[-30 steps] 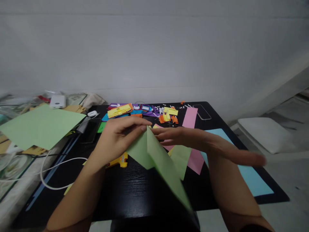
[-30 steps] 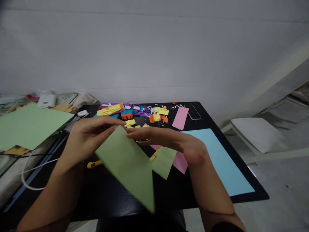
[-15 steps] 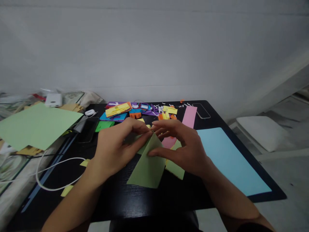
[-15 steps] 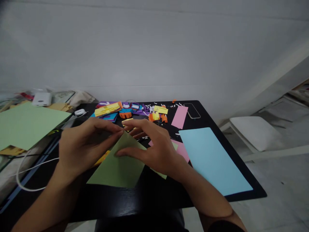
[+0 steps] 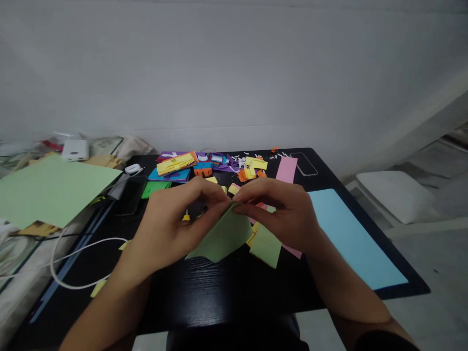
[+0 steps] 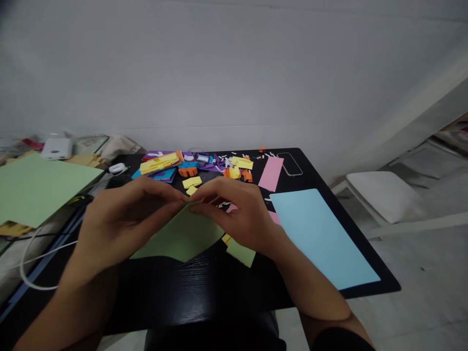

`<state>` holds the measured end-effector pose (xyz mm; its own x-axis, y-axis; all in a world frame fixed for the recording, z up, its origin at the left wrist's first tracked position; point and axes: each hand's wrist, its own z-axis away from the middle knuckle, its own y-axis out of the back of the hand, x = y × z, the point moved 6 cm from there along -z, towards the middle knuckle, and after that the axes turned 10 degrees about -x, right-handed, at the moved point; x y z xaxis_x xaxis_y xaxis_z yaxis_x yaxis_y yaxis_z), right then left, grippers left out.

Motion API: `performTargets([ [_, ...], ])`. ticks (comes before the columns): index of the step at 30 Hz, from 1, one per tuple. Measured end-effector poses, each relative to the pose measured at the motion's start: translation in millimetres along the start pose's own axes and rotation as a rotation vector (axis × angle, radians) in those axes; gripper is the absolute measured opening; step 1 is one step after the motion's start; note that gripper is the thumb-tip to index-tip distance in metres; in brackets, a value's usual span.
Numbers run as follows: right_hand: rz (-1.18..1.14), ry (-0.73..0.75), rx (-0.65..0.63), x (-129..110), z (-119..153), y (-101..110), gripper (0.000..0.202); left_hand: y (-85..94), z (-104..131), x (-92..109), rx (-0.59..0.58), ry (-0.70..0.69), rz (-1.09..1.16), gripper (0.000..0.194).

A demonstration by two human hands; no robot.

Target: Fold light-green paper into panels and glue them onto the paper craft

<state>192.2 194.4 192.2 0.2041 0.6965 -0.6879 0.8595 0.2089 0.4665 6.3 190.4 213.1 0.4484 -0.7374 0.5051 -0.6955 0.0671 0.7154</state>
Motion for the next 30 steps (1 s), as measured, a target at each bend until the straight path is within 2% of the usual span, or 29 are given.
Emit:
performTargets([
  [3, 0.011, -0.018, 0.035, 0, 0, 2, 0.011, 3.9, -2, 1, -0.09, -0.002, 0.046, 0.006],
  [5, 0.036, -0.016, 0.061, -1, 1, 1, 0.012, 6.3, -3, 3, -0.11, -0.02, 0.032, 0.004],
  [8, 0.067, -0.018, 0.119, -2, 2, 0, 0.015, 7.2, -3, 2, -0.103, -0.015, -0.02, 0.01],
  [11, 0.047, -0.022, 0.186, -1, 5, -2, 0.02, 5.2, -2, -1, -0.105, 0.01, -0.038, 0.005],
  [14, 0.032, -0.024, 0.248, 0, 7, -3, 0.023, 5.1, 0, -2, -0.072, 0.012, -0.054, 0.002],
  [17, 0.13, -0.029, 0.294, -1, 8, -1, 0.021, 6.3, 2, -1, -0.02, 0.005, -0.074, 0.005],
  [21, 0.228, -0.026, 0.281, -6, 6, 0, 0.021, 7.5, 3, 3, 0.037, -0.018, -0.072, 0.012],
  [30, 0.261, 0.046, 0.243, -11, 10, -4, 0.02, 2.8, 2, 6, 0.03, -0.054, -0.072, 0.02],
])
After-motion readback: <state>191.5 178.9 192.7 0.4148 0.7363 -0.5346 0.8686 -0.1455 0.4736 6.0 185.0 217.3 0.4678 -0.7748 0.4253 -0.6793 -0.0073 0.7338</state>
